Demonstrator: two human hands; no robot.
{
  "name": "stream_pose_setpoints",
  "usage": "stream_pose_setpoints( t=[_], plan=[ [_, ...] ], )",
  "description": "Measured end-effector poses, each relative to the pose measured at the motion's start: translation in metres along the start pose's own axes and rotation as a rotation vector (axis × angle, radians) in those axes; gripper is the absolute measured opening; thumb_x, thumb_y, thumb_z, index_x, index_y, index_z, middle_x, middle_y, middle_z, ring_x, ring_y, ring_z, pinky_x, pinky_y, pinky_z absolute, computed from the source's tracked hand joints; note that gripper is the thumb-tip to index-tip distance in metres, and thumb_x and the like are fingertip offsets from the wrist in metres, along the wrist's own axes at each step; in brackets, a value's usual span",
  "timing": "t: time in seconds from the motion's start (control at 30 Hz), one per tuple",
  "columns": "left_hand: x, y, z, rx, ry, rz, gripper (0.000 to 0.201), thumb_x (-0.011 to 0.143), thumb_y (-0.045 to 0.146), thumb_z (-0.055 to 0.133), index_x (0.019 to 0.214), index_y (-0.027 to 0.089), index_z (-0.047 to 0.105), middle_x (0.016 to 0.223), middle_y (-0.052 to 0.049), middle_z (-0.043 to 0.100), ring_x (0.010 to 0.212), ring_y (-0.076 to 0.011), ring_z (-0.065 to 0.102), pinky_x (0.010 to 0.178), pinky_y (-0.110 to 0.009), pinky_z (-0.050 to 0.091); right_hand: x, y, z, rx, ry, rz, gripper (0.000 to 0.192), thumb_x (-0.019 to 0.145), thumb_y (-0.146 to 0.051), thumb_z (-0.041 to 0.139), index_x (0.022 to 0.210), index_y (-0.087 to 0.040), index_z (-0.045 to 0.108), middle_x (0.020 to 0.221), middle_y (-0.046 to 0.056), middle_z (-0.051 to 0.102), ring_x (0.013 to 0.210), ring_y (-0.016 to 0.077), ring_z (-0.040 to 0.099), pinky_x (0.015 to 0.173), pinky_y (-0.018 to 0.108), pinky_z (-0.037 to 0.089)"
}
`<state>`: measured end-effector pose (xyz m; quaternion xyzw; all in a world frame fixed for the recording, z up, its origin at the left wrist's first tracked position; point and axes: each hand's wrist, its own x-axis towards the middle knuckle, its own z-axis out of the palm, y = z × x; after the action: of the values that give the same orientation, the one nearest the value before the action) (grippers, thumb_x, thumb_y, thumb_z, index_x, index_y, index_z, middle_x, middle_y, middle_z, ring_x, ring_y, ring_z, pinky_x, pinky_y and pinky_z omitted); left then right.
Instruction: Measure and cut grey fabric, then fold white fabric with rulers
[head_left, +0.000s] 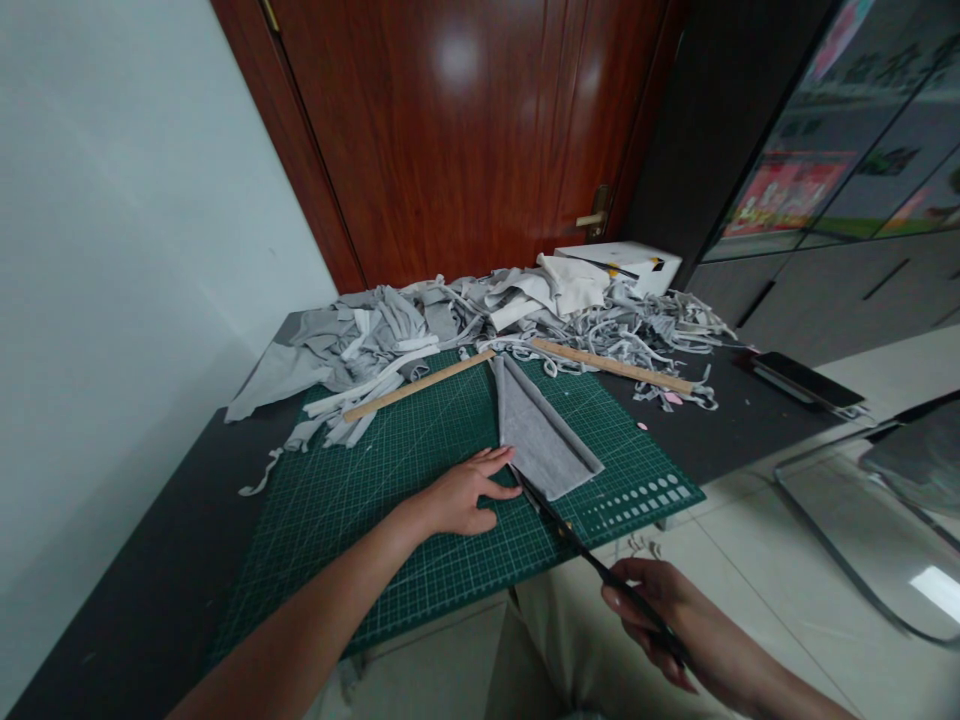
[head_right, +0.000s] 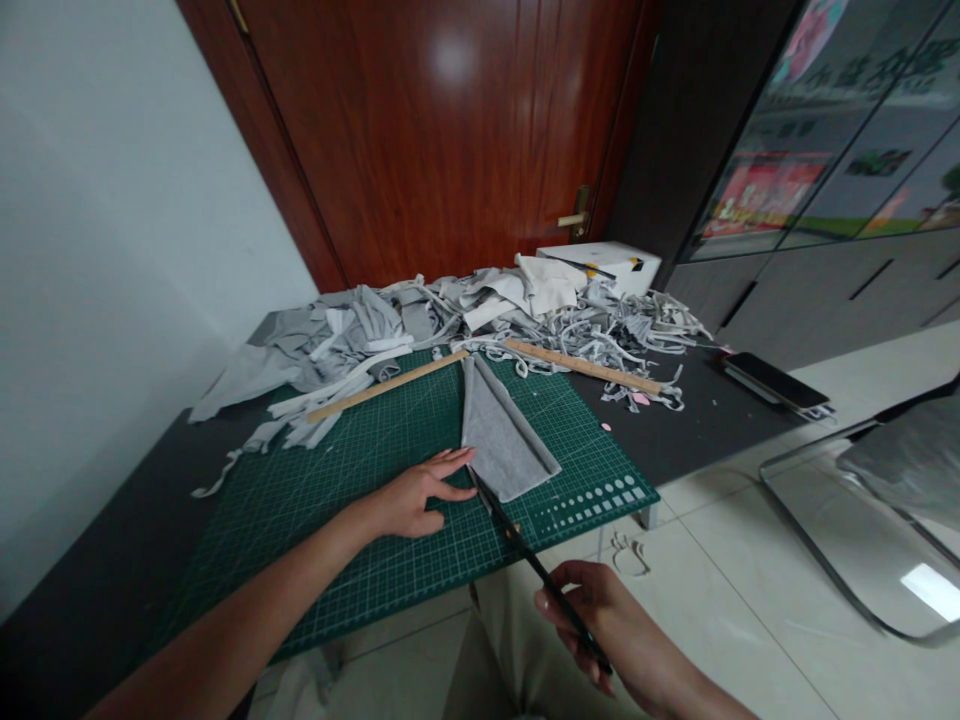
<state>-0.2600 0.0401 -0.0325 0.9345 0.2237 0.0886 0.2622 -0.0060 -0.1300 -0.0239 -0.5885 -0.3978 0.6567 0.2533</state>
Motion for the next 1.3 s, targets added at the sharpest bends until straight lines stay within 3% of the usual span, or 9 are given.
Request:
stream_pose_setpoints(
  t=[0.5, 0.8, 1.3],
  plan=[
    [0.0, 0.003, -0.001, -0.011, 0.007, -0.032, 0.066, 0.06, 0.006, 0.059, 0.122, 0.027, 0.061, 0.154, 0.001, 0.012, 0.141, -0.0277, 0.017, 0.115, -0.046, 0.014, -0.002, -0.001, 0.002, -0.007, 0.015, 0.007, 0.036, 0.074, -0.053, 0.059, 0.077, -0.019, 0.049, 0.049, -0.01, 0.041, 0.033, 0.0035, 0.034, 0.03, 0.016, 0.023],
    [-0.003, 0.006, -0.002, -0.061, 0.008, -0.077, 0.064, 0.064, 0.006, 0.058, 0.123, 0.028, 0.061, 0.155, 0.005, -0.001, 0.139, -0.0298, 0.02, 0.114, -0.038, 0.021, 0.001, 0.002, 0.002, 0.07, -0.001, -0.007, 0.048, 0.069, -0.064, 0.063, 0.078, -0.019, 0.048, 0.047, -0.01, 0.041, 0.032, 0.0025, 0.03, 0.029, 0.016, 0.021],
    [-0.003, 0.008, -0.003, -0.046, -0.006, -0.106, 0.066, 0.063, 0.005, 0.059, 0.124, 0.029, 0.06, 0.156, 0.006, -0.001, 0.141, -0.0291, 0.015, 0.114, -0.037, 0.019, 0.012, -0.006, 0.001, 0.115, -0.015, 0.011, 0.043, 0.071, -0.058, 0.065, 0.077, -0.02, 0.045, 0.05, -0.01, 0.042, 0.033, 0.0022, 0.031, 0.03, 0.015, 0.02]
  ],
)
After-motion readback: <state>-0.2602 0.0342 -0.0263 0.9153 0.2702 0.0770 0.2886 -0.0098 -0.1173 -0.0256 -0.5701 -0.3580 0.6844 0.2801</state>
